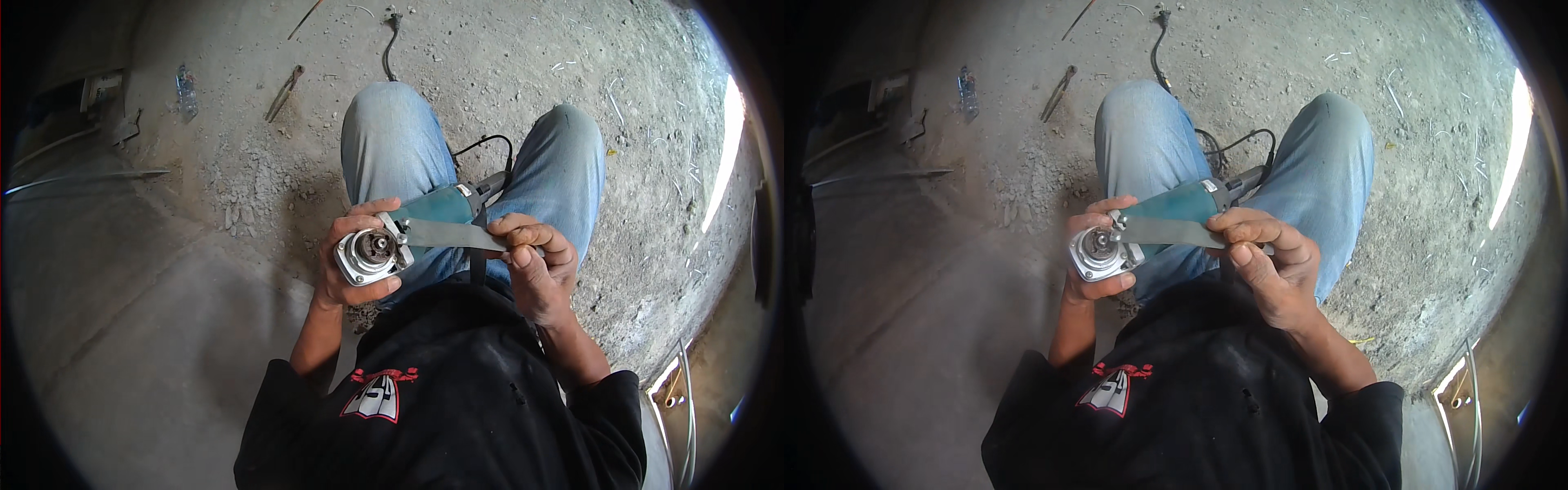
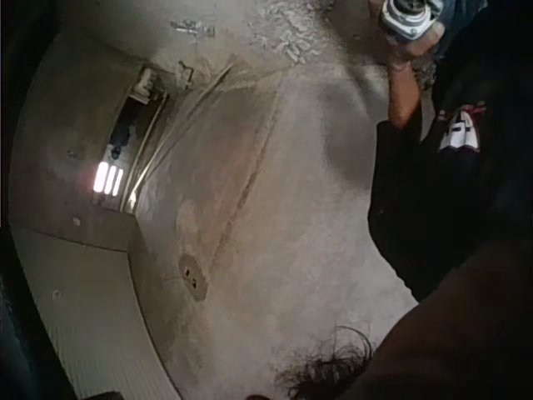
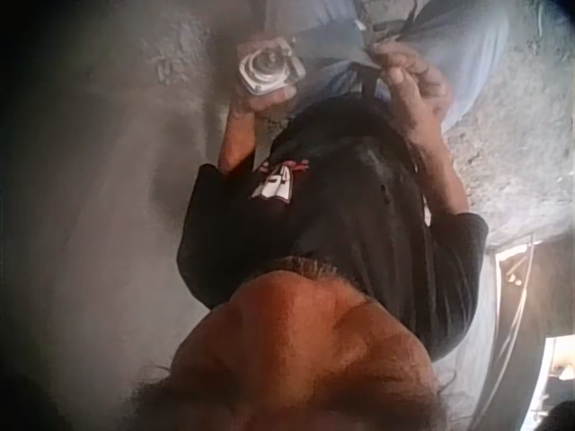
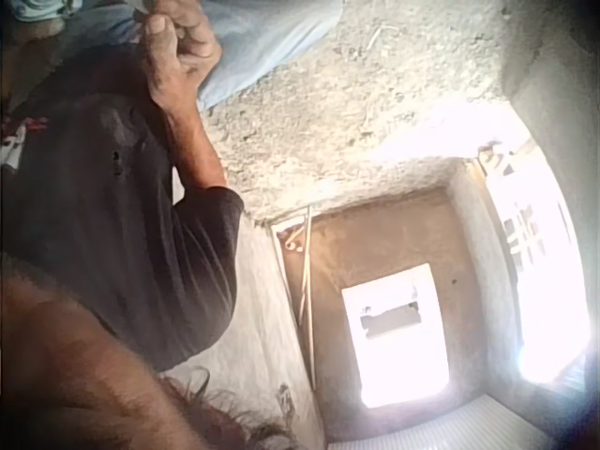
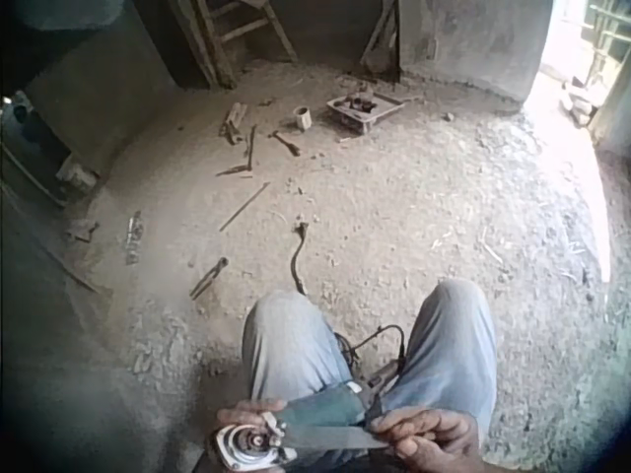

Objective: The person holds an angle grinder and uses a specialized wrench to tighten or adjust the locking nut on the spindle. The person handles a small metal shim or part, placing it onto the tool's head before continuing to use the wrench to secure the components.

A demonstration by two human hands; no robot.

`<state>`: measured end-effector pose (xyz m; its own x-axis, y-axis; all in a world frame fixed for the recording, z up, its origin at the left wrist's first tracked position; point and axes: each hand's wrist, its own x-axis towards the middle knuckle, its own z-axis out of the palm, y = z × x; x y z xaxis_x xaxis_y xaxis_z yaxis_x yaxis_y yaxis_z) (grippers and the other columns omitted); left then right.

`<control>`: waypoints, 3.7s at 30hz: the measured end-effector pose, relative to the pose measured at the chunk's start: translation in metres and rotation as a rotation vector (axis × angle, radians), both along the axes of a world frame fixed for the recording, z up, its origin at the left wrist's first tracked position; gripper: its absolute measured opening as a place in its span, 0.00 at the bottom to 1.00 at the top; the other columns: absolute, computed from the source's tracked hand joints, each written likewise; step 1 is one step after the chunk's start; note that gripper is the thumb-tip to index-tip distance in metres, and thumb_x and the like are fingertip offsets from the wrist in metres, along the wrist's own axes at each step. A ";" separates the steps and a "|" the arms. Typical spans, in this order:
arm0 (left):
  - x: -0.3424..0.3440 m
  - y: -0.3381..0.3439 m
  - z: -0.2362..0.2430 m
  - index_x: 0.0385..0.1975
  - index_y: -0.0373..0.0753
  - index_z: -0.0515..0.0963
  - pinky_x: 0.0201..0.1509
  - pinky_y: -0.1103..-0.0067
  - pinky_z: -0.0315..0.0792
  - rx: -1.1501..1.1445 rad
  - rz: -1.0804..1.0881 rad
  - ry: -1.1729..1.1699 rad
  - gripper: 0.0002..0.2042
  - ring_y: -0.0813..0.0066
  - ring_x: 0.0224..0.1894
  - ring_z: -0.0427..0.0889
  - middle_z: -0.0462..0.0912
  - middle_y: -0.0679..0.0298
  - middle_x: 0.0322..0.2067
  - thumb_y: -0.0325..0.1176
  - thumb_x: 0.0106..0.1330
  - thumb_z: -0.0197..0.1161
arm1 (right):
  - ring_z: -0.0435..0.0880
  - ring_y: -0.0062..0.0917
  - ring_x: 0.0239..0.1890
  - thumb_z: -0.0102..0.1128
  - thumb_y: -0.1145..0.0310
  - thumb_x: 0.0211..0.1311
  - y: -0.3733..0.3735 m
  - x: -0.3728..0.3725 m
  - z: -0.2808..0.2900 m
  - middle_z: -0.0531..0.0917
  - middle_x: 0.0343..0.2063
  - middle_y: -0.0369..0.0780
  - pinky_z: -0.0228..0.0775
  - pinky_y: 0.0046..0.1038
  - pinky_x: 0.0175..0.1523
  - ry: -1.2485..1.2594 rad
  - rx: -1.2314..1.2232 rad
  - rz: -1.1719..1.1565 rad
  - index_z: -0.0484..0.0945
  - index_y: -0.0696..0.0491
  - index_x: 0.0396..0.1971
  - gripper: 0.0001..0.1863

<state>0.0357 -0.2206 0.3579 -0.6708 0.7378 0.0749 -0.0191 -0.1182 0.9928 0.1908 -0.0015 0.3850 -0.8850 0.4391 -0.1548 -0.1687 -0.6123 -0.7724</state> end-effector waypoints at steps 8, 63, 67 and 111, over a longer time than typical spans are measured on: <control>-0.008 -0.011 -0.003 0.52 0.39 0.68 0.60 0.67 0.71 -0.072 -0.100 0.003 0.36 0.54 0.60 0.74 0.71 0.39 0.57 0.29 0.36 0.72 | 0.81 0.27 0.47 0.60 0.77 0.66 -0.004 0.000 -0.021 0.81 0.49 0.47 0.74 0.30 0.53 -0.022 -0.250 0.075 0.80 0.56 0.46 0.10; -0.007 -0.011 0.008 0.51 0.39 0.69 0.69 0.58 0.64 -0.172 -0.111 0.221 0.33 0.48 0.64 0.72 0.74 0.42 0.58 0.23 0.39 0.73 | 0.75 0.22 0.57 0.53 0.83 0.64 -0.027 0.016 -0.005 0.77 0.55 0.41 0.64 0.25 0.62 -0.157 -0.199 0.510 0.70 0.60 0.62 0.24; -0.006 -0.011 0.009 0.50 0.39 0.69 0.70 0.58 0.63 -0.167 -0.098 0.196 0.32 0.48 0.64 0.72 0.74 0.43 0.58 0.25 0.40 0.73 | 0.75 0.21 0.57 0.53 0.83 0.64 -0.030 0.018 0.000 0.76 0.56 0.41 0.64 0.24 0.61 -0.146 -0.161 0.499 0.69 0.60 0.62 0.25; -0.011 0.045 0.028 0.52 0.36 0.71 0.64 0.58 0.66 -0.252 -0.248 0.326 0.33 0.52 0.59 0.74 0.75 0.46 0.57 0.26 0.41 0.74 | 0.74 0.26 0.22 0.56 0.79 0.59 0.005 0.004 -0.013 0.74 0.22 0.39 0.68 0.27 0.29 -0.045 0.660 0.311 0.77 0.56 0.57 0.23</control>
<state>0.0246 -0.1751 0.3859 -0.4437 0.8948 0.0501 0.3004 0.0959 0.9490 0.1944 0.0037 0.3715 -0.9830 0.1831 0.0159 -0.0220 -0.0312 -0.9993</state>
